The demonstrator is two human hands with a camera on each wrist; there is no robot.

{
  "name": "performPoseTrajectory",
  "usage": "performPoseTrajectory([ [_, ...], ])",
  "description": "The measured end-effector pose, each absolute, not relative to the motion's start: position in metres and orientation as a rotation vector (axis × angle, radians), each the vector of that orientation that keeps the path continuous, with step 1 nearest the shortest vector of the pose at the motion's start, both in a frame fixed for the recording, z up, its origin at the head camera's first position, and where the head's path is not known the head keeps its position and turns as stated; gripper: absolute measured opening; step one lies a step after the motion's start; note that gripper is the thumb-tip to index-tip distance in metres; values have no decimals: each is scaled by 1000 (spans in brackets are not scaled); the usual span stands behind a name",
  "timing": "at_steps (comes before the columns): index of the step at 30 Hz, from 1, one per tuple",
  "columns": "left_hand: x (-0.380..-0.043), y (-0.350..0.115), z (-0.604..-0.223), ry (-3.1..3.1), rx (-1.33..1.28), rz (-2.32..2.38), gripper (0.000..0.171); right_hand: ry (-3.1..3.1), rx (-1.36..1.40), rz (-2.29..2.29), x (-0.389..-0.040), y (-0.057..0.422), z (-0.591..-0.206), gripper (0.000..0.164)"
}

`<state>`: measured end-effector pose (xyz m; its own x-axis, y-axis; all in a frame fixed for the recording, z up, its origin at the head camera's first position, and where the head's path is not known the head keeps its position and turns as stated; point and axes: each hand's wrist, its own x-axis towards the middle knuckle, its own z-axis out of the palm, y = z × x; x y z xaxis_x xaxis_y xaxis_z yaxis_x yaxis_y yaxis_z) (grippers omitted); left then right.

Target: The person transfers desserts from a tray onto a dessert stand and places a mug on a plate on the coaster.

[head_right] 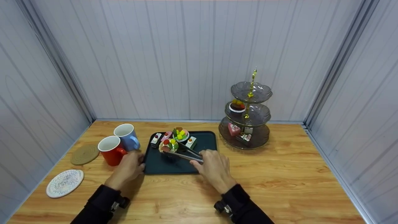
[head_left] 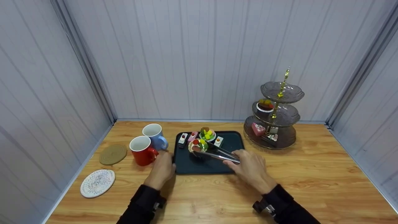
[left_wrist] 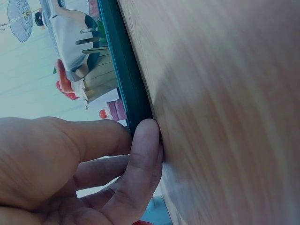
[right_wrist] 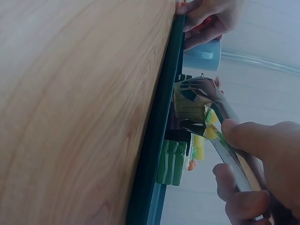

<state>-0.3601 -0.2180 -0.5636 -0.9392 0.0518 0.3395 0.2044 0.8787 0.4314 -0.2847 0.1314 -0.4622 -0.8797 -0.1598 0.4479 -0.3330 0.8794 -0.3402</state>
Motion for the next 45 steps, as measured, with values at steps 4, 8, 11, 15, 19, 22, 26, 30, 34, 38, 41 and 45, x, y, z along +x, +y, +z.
performPoseTrajectory([
  [4, -360, -219, -564, -2707, -209, -684, 25, -2629, 368, 576, -284, 133, -461, 39],
  [8, -358, -218, -561, -2708, -207, -693, 25, -2609, 389, 552, -283, 135, -460, 39],
  [11, -356, -218, -558, -2737, -188, -709, 28, -2579, 410, 549, -282, 137, -460, 39],
  [15, -353, -215, -550, -2793, -158, -723, 31, -2532, 437, 551, -280, 142, -458, 38],
  [19, -345, -210, -531, -2864, -120, -703, 34, -2500, 459, 526, -280, 147, -458, 41],
  [22, -343, -209, -528, -2877, -110, -703, 35, -2487, 471, 506, -280, 151, -457, 41],
  [26, -352, -215, -547, -2811, -151, -729, 35, -2444, 494, 489, -279, 157, -457, 39],
  [30, -359, -220, -559, -2773, -184, -706, 34, -2374, 536, 488, -277, 164, -457, 37],
  [34, -361, -219, -560, -2769, -173, -696, 32, -2325, 567, 492, -274, 171, -456, 37],
  [38, -360, -217, -557, -2796, -147, -715, 34, -2297, 576, 497, -272, 177, -455, 38],
  [41, -360, -216, -556, -2804, -137, -735, 37, -2275, 584, 503, -272, 183, -453, 37],
  [45, -359, -216, -556, -2804, -136, -740, 39, -2260, 584, 498, -272, 190, -450, 35],
])
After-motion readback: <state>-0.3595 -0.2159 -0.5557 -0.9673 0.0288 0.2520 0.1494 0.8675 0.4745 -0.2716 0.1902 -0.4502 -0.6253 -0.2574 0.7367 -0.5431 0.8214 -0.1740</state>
